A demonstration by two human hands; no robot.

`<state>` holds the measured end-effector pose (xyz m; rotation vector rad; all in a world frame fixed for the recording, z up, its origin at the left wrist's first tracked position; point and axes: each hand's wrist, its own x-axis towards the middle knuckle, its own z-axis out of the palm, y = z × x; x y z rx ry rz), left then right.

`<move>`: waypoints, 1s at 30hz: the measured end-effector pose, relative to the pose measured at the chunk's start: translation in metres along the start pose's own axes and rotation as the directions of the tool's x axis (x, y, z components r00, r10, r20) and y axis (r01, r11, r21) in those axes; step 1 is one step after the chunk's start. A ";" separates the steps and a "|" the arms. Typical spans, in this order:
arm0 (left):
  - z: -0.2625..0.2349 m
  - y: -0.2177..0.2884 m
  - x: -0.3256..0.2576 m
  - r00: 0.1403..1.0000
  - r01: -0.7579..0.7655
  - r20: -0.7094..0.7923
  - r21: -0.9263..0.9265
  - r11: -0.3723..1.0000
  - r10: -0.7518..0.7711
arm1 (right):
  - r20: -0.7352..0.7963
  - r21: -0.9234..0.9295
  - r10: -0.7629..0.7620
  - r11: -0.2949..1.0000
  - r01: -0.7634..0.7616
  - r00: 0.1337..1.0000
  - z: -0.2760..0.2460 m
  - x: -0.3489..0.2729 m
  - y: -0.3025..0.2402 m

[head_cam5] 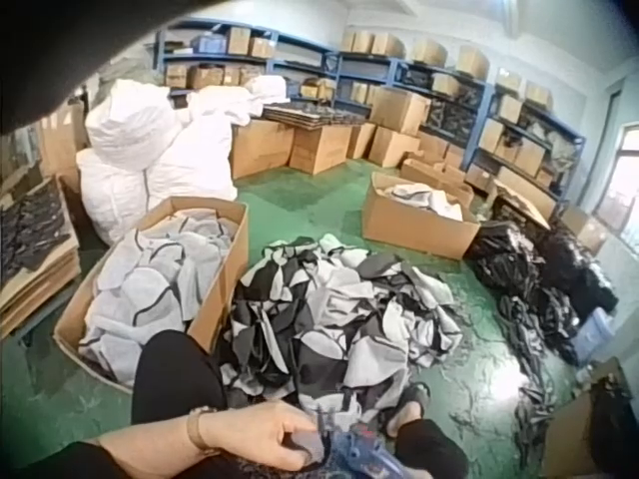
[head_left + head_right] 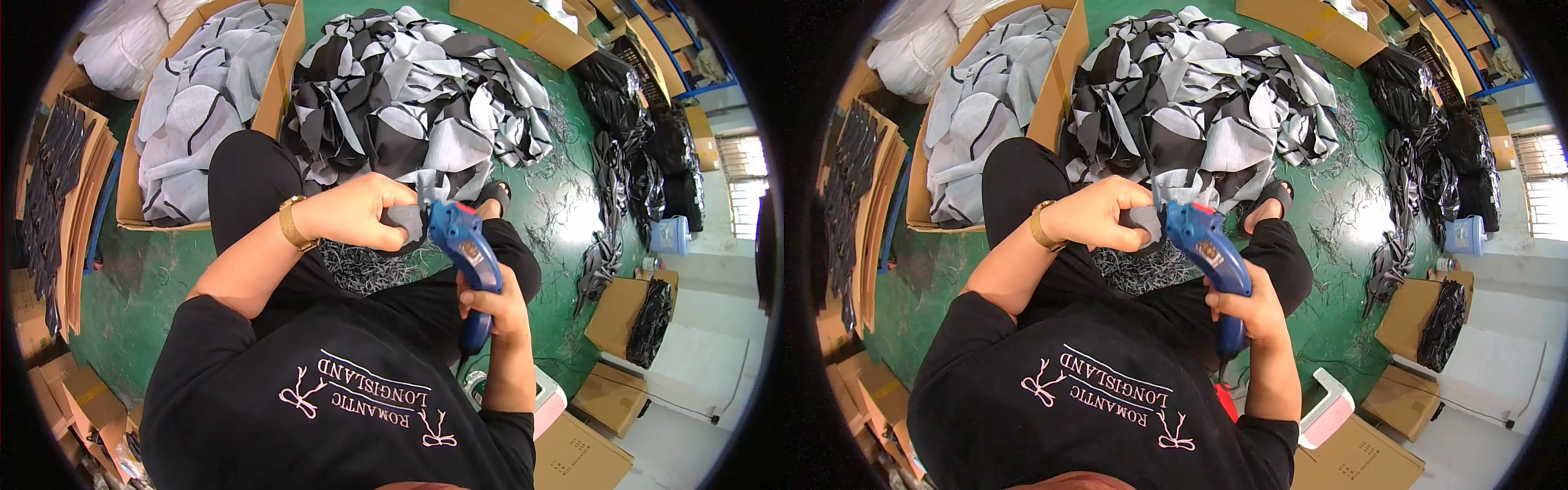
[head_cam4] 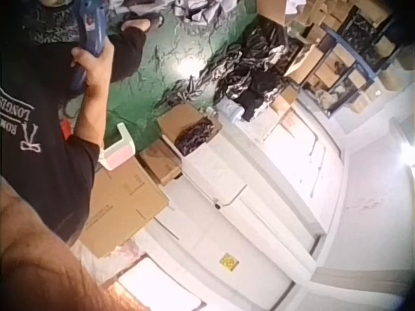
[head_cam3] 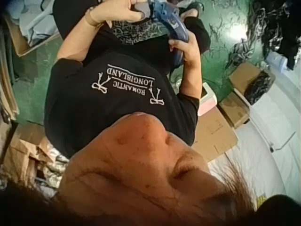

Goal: Trim excess material from fabric components using a handheld electric cutter.

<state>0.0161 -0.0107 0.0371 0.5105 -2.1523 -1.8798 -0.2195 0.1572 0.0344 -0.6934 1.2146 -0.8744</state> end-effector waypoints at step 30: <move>0.040 -0.044 0.025 0.879 -0.269 -0.414 -0.840 0.472 -0.235 | -0.422 -0.129 -0.280 0.960 0.249 0.862 0.006 0.025 0.011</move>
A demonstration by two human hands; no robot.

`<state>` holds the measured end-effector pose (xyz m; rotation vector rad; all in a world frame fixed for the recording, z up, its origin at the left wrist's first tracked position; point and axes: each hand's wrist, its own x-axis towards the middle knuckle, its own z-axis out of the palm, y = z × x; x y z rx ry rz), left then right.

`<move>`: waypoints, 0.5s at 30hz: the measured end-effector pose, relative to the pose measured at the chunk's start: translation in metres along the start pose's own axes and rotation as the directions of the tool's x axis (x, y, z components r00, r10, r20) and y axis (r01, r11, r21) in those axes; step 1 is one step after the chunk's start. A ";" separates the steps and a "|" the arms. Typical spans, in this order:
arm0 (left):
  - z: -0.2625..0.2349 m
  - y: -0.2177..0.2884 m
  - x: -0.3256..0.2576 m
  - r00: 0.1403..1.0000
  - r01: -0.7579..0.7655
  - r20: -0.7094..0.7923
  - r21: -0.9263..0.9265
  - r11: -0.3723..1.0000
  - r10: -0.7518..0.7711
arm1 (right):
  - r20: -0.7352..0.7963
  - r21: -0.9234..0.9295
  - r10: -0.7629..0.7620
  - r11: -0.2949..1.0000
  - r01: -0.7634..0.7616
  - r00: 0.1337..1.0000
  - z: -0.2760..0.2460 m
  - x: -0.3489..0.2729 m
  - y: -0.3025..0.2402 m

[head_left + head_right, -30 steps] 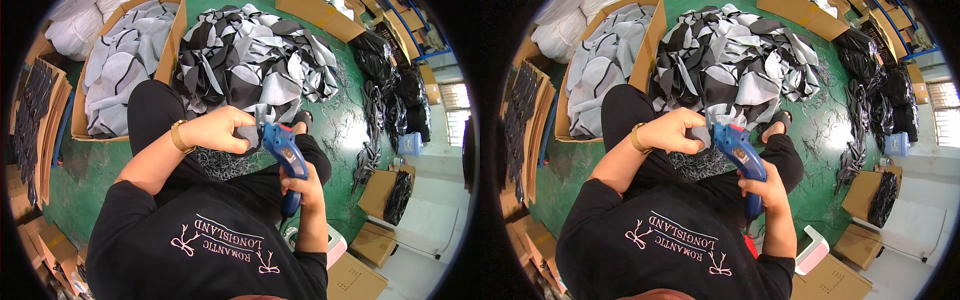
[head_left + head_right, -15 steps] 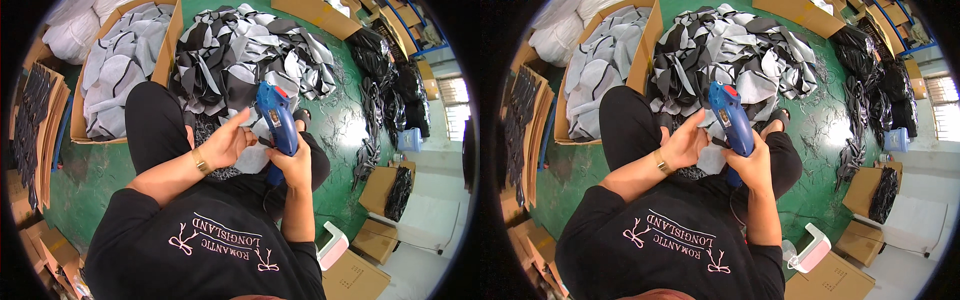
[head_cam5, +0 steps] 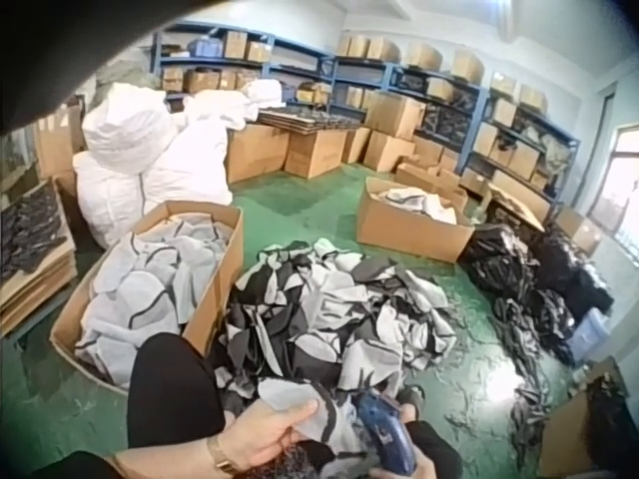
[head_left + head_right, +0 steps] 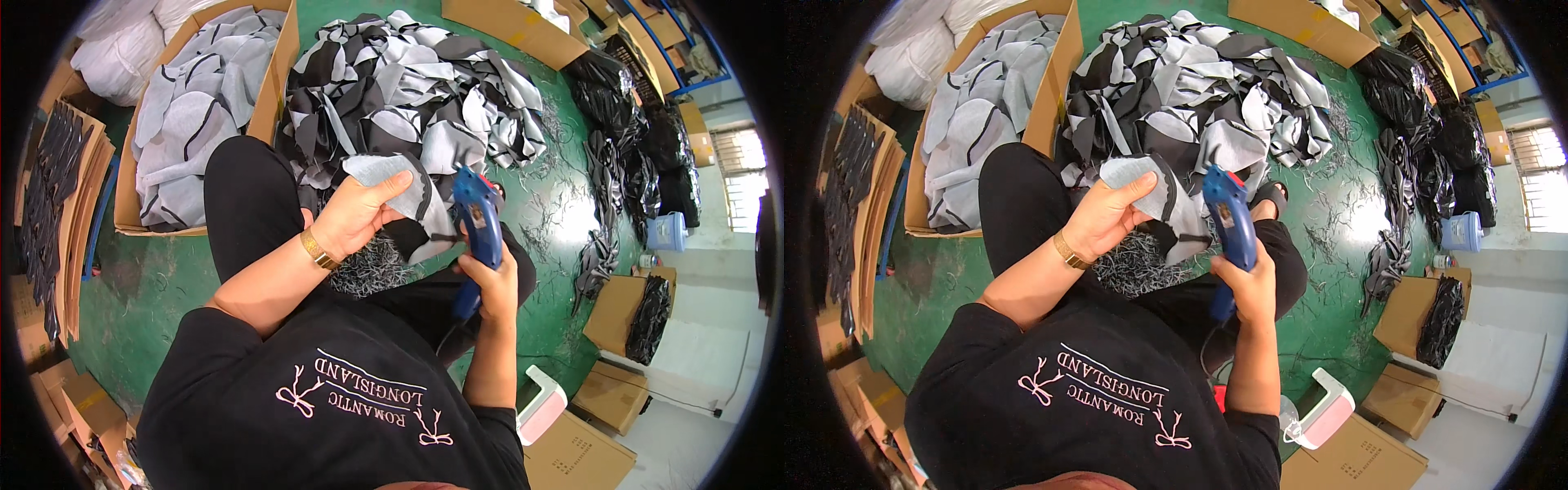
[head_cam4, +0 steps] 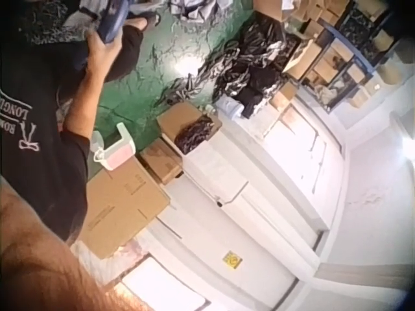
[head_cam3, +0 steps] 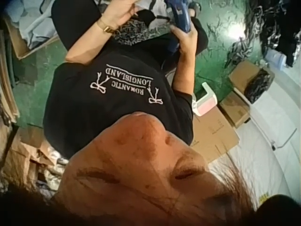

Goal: Trim excess material from fabric components using a handheld electric cutter.

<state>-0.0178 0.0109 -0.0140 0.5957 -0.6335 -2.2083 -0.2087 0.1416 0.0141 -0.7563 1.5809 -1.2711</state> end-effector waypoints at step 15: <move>0.011 -0.002 -0.001 0.996 -0.084 -0.032 0.068 0.994 0.086 | 0.206 0.108 0.220 0.963 -0.246 0.953 -0.011 -0.039 0.018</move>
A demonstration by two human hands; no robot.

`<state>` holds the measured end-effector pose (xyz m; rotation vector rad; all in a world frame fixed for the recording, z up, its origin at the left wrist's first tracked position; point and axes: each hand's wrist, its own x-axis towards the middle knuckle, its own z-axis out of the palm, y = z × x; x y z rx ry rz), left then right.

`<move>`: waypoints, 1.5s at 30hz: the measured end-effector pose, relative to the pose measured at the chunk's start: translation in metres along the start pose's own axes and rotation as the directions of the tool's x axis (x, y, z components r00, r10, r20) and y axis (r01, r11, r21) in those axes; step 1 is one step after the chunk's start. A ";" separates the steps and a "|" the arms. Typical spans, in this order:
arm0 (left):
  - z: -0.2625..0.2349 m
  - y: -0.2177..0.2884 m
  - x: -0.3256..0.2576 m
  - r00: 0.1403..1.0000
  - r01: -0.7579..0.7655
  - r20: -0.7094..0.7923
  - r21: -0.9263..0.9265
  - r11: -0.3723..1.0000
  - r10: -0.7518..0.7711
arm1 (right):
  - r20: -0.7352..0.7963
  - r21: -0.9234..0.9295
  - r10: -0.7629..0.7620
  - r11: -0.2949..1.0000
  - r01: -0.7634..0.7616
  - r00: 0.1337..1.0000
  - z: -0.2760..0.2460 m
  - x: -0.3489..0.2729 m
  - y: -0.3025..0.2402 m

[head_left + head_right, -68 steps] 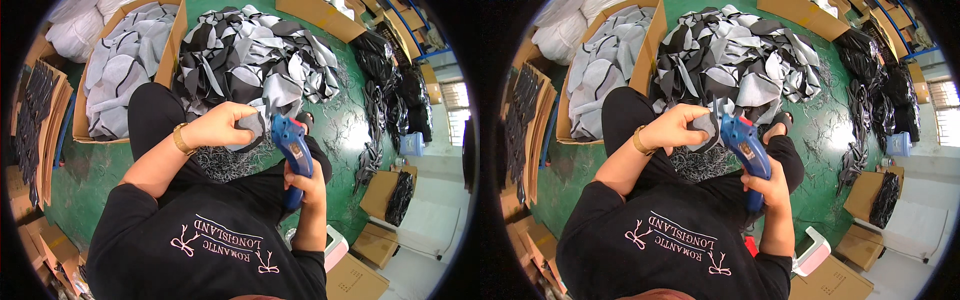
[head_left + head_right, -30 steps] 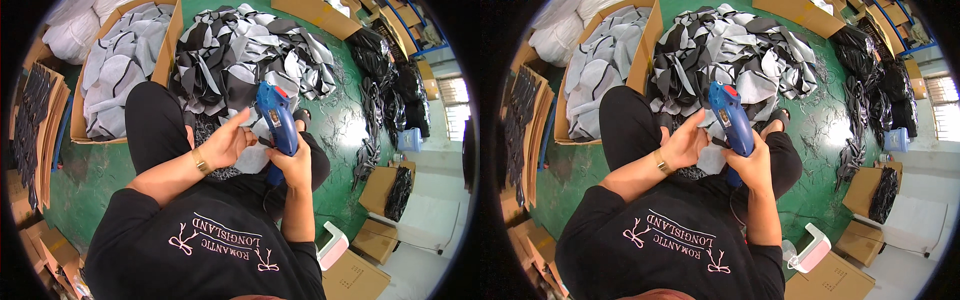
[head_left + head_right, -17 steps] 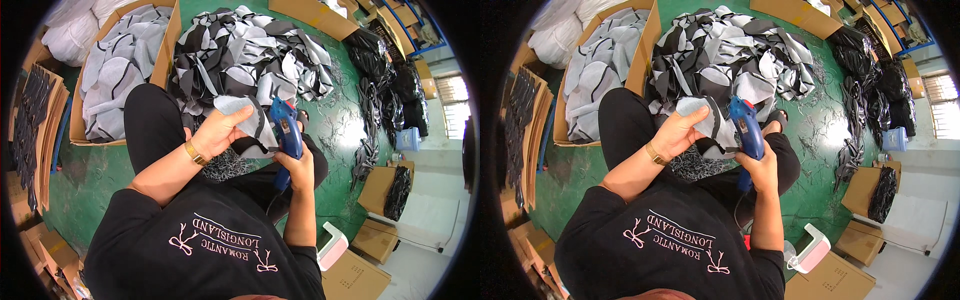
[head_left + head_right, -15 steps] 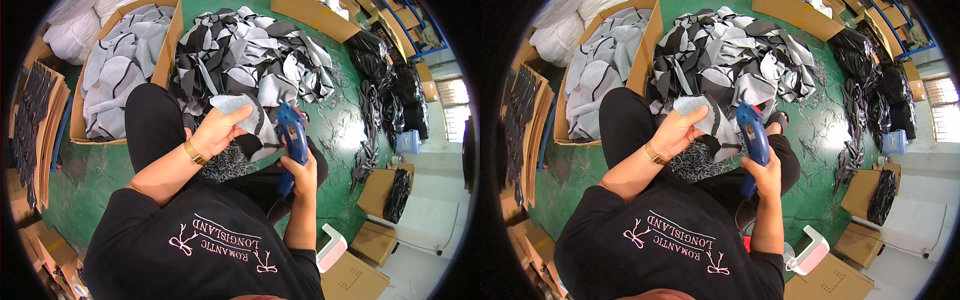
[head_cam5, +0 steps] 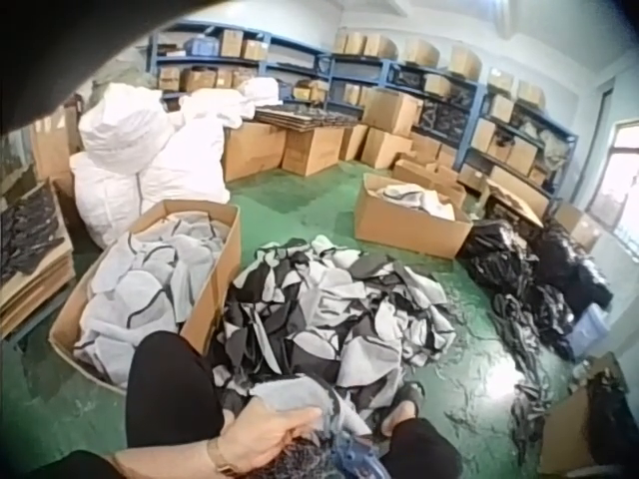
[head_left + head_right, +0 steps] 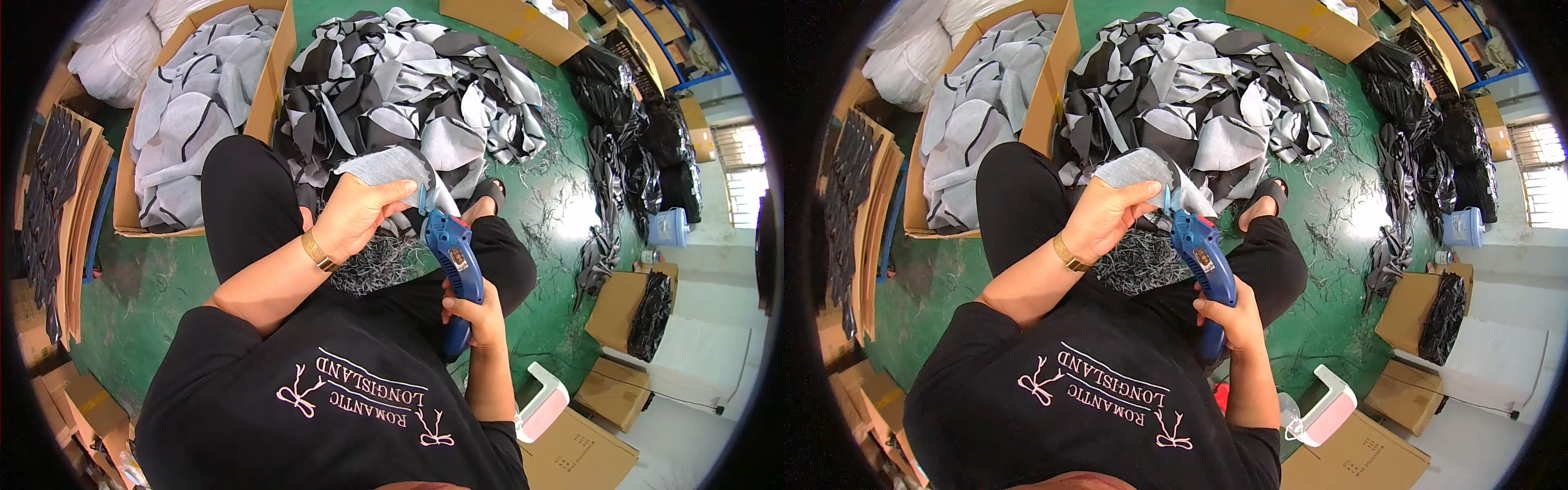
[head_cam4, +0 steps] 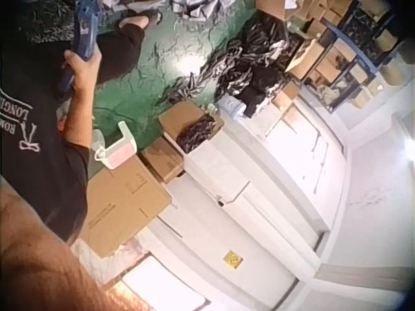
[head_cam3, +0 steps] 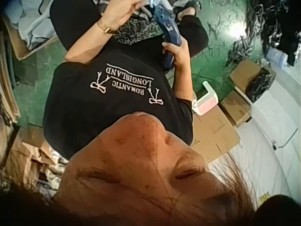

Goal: Trim excess material from fabric components using a handheld electric cutter.

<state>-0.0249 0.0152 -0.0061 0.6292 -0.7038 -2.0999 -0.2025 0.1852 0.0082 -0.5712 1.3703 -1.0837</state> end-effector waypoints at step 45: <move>0.003 -0.011 -0.019 0.959 0.170 0.191 0.196 0.966 -0.208 | -0.151 -0.367 -0.403 0.871 0.327 0.903 0.042 0.061 -0.066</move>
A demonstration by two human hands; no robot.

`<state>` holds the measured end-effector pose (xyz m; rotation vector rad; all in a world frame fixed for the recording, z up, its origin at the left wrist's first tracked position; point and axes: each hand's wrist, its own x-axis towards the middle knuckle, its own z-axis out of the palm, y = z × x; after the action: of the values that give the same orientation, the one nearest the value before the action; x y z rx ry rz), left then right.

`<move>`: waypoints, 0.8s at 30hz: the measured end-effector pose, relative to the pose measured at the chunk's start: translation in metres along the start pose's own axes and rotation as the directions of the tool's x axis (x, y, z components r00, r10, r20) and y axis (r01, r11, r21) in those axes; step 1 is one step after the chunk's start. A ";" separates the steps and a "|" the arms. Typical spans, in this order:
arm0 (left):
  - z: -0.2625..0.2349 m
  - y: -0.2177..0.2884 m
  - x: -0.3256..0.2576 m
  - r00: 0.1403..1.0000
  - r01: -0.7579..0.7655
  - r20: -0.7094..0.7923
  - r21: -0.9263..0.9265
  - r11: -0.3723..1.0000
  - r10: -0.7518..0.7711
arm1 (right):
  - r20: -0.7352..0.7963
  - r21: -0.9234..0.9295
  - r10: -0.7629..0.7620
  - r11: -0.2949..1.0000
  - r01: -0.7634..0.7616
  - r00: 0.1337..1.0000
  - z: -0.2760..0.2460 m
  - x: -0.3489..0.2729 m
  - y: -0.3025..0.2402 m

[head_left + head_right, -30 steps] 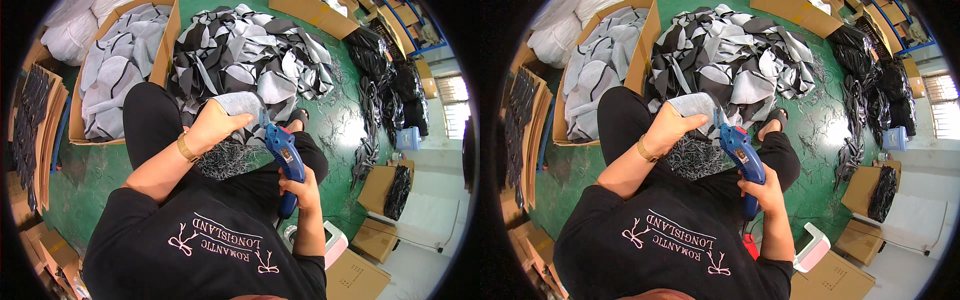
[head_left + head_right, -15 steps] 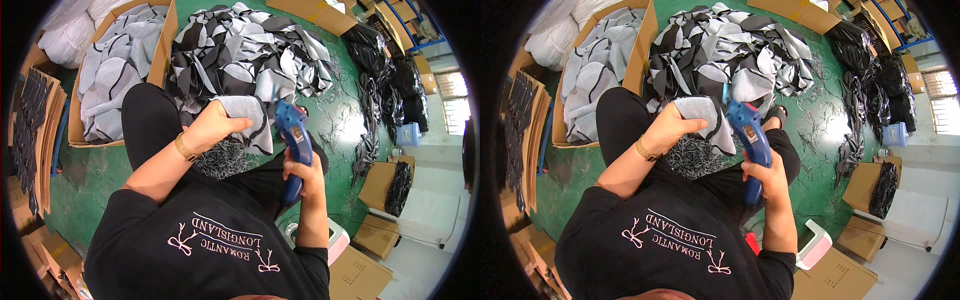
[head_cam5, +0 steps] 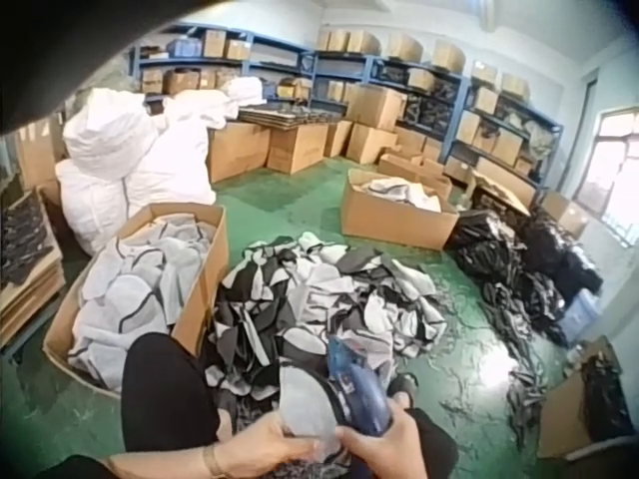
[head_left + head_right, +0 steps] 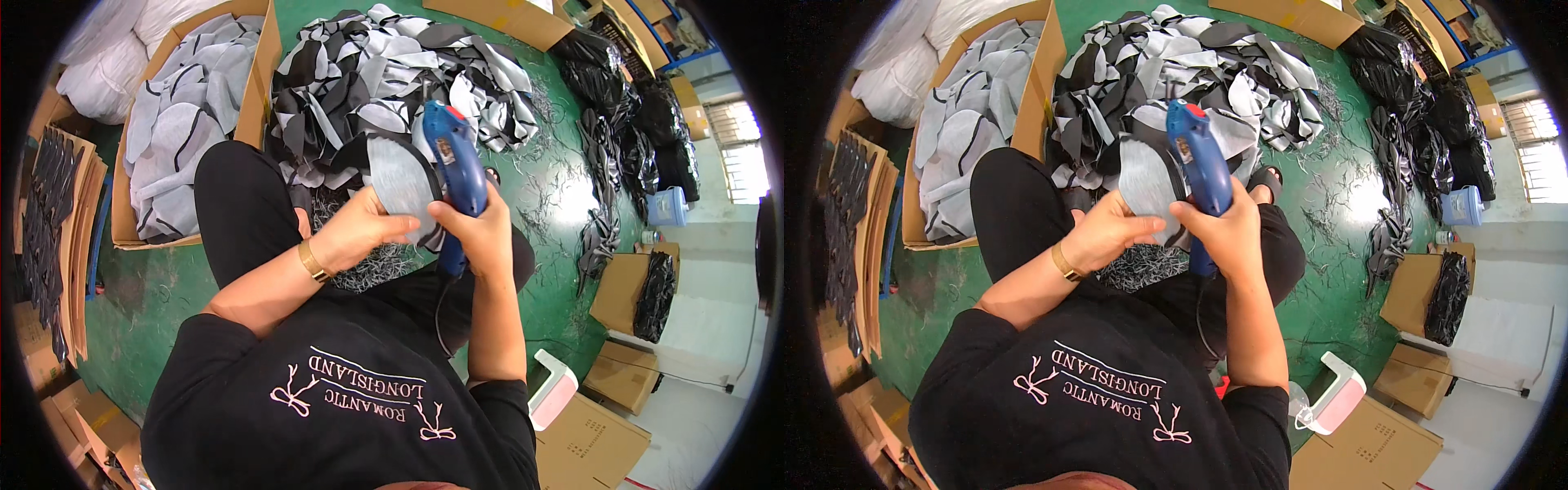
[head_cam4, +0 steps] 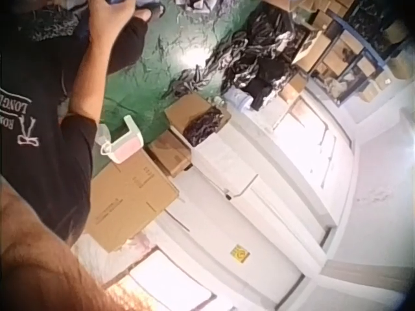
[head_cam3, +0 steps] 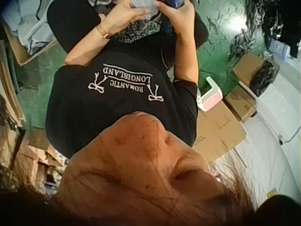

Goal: Trim excess material from fabric components using a handheld electric cutter.

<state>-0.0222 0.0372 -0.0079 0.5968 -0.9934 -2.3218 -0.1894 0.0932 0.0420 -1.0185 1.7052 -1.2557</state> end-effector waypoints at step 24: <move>-0.016 0.031 0.016 0.985 -0.158 -0.076 -0.060 0.986 0.154 | 0.539 0.358 0.327 0.745 -0.563 0.776 -0.060 -0.067 0.052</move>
<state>-0.0152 0.0011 0.0023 0.5514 -0.8945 -2.1712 -0.2264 0.1856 0.0132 -0.4629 1.0794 -0.9591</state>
